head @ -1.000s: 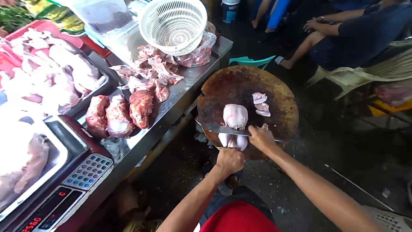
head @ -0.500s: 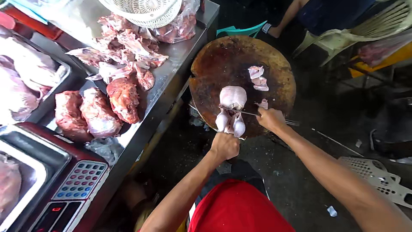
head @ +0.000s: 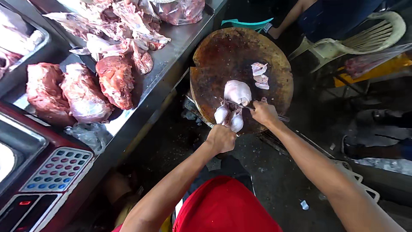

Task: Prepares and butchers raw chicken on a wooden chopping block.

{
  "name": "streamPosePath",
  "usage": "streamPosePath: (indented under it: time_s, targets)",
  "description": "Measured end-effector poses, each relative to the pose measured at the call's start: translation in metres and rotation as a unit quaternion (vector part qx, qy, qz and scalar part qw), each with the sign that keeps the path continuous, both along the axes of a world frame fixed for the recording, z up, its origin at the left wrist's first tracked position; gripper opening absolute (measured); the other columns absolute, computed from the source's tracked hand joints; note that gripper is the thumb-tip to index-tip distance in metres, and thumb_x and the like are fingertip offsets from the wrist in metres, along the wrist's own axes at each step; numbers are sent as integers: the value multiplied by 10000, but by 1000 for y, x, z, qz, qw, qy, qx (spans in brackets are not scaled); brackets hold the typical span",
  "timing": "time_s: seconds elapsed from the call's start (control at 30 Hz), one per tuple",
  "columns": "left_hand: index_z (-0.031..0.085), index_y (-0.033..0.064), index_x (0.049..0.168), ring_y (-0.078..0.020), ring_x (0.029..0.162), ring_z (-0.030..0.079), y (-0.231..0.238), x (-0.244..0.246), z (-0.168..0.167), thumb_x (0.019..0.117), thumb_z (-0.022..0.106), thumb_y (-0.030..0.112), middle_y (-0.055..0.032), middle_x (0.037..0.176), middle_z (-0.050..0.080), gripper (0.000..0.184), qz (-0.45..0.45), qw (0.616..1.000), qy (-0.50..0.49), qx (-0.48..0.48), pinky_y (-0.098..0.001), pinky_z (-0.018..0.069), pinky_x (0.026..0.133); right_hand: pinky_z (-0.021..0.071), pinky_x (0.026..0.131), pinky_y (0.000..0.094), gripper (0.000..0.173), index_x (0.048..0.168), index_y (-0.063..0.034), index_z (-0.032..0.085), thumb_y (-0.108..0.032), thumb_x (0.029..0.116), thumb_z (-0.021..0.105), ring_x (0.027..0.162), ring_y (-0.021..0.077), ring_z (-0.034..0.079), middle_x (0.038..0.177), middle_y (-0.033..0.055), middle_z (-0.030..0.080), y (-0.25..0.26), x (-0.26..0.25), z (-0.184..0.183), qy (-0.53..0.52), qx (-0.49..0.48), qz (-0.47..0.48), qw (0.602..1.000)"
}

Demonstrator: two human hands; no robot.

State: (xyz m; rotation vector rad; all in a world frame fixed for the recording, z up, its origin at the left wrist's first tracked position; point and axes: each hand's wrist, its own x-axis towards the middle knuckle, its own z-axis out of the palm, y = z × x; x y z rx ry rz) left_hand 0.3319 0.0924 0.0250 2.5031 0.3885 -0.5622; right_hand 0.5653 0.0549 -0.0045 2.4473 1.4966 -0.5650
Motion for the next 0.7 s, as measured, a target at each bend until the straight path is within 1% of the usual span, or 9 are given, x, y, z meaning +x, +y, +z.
streamPosePath:
  time_s: [0.1,0.2,0.23,0.33,0.37,0.43,0.53,0.63,0.7]
  targets:
    - [652,30,984,-402,940,683,6,3,4,1025,395,262,-196,922,684,349,-13,1000,6,0,-588,503,731,539,803,644,293,1140,-28,659,-281,1006,599,964,460,707,969,244,721,3,-13,11,3,-11,-23,1000]
    - [660,25,998,-397,959,685,5,5,4,1026,403,250,-195,941,688,343,-17,1000,16,-5,-589,510,755,541,698,653,276,1077,-28,678,-276,958,659,815,454,717,832,215,719,1,-23,8,29,88,27,995]
    - [659,25,1001,-399,970,683,3,4,5,1028,402,253,-196,953,688,344,-19,1000,23,-8,-591,511,759,542,689,656,279,1092,-32,679,-274,954,660,808,457,717,842,221,719,-1,-17,0,26,84,35,995]
    - [647,32,969,-406,944,681,3,-1,3,1021,397,276,-199,928,681,353,-26,999,29,-10,-598,503,732,549,819,651,342,1257,-47,647,-268,1002,594,993,468,697,1086,263,702,-1,1,-2,-1,-47,-35,998]
    - [649,33,964,-407,932,682,5,0,4,1017,400,280,-198,915,682,354,-26,999,28,-10,-598,500,722,548,842,635,337,1256,-46,642,-268,1013,570,1023,455,697,1100,255,704,2,-2,5,-1,-60,-44,997]
    - [654,38,980,-402,937,682,6,1,8,1019,406,280,-192,924,685,349,-33,999,36,-13,-595,499,723,542,840,632,317,1181,-27,657,-283,1012,574,1004,446,705,1015,242,721,0,-18,15,19,-26,-43,999]
    - [657,19,993,-406,967,683,7,2,8,1020,407,259,-201,959,689,348,-36,999,31,-12,-597,507,738,541,748,659,298,1107,-18,676,-277,965,642,886,460,716,890,233,722,-4,-23,8,47,54,-7,997]
    - [660,24,985,-417,948,683,8,-8,11,1020,406,264,-207,947,689,352,-20,999,34,-23,-605,503,732,533,851,672,358,1269,-49,644,-234,964,623,1055,468,683,1125,258,700,-15,10,2,13,-101,-70,992]
    - [666,28,986,-417,929,689,16,-12,13,1021,402,275,-205,927,694,363,-1,999,30,-21,-606,503,727,522,912,648,408,1359,-75,600,-249,991,573,1131,441,669,1196,247,690,-12,21,10,7,-147,-90,985]
